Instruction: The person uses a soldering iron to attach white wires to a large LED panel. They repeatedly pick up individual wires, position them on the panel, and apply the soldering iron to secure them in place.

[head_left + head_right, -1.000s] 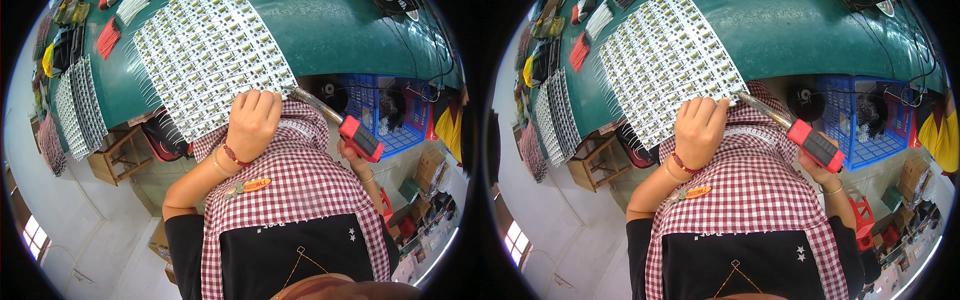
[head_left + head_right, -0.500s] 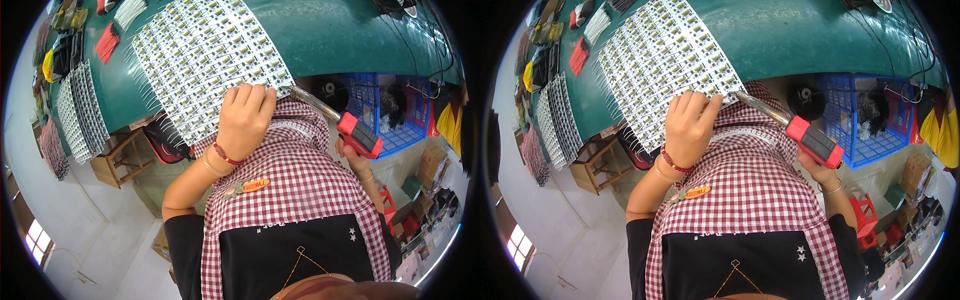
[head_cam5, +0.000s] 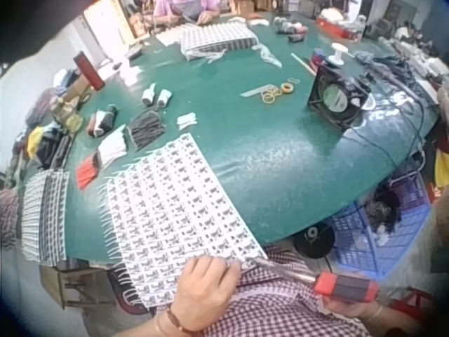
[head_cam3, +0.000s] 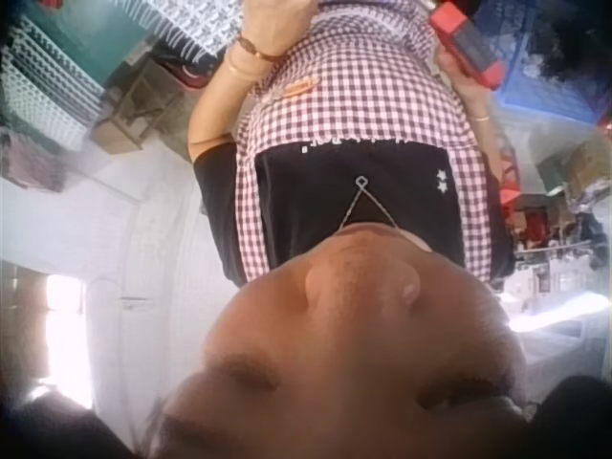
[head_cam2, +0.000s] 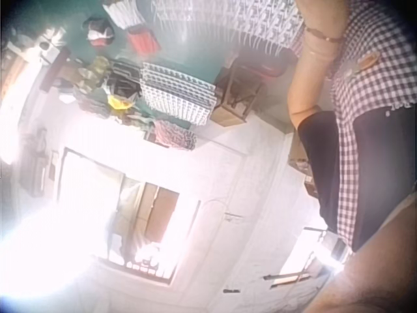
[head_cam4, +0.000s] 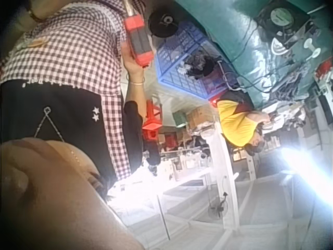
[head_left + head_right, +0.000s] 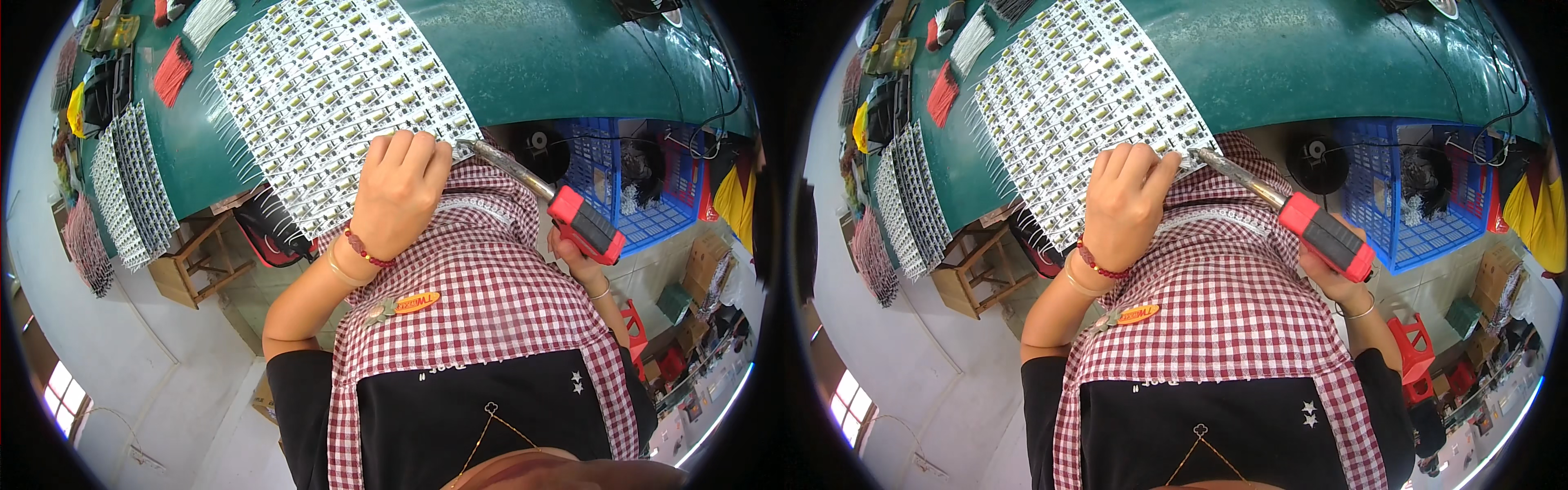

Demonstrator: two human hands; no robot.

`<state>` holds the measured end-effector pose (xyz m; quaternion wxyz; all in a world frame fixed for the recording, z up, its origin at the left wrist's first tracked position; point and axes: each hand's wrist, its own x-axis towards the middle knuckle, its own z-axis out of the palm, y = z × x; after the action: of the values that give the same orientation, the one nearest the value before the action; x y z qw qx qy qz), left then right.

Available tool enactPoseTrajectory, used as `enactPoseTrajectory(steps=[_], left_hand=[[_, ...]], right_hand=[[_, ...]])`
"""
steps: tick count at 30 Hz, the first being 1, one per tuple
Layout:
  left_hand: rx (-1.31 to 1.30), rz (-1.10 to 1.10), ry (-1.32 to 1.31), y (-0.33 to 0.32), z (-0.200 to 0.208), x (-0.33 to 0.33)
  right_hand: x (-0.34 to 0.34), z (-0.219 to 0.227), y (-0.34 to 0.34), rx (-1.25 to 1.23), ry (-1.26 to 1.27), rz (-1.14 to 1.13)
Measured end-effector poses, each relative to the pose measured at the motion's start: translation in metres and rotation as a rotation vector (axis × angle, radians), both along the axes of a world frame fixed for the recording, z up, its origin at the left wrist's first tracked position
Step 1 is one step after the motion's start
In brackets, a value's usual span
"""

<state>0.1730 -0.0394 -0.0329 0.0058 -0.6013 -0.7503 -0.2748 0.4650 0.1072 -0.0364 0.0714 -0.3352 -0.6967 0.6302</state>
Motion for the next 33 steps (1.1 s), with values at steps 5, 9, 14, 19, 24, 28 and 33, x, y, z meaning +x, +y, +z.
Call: enactPoseTrajectory(steps=[5, 9, 14, 19, 24, 28, 33], left_hand=[[-0.001, -0.009, -0.004, 0.0, 0.001, -0.002], [0.009, -0.01, -0.005, -0.002, 0.001, -0.003], [0.013, -0.032, -0.027, -0.005, 0.0, -0.004], [0.043, -0.047, -0.053, -0.005, -0.003, -0.005], [0.045, -0.052, -0.054, -0.004, -0.004, -0.004], [0.044, -0.048, -0.059, -0.004, -0.003, -0.005], [0.035, -0.038, 0.006, -0.003, -0.001, -0.005]], right_hand=[[0.001, 0.002, -0.001, -0.059, 0.013, -0.049], [0.0, 0.003, -0.003, -0.093, 0.011, -0.057], [0.0, 0.003, -0.003, -0.122, 0.023, -0.068], [0.014, -0.007, -0.003, 0.057, -0.078, 0.031], [0.006, 0.002, -0.004, 0.015, -0.027, -0.016], [0.014, -0.004, -0.005, 0.053, -0.02, -0.046], [0.001, 0.007, -0.004, -0.191, 0.104, -0.061]])
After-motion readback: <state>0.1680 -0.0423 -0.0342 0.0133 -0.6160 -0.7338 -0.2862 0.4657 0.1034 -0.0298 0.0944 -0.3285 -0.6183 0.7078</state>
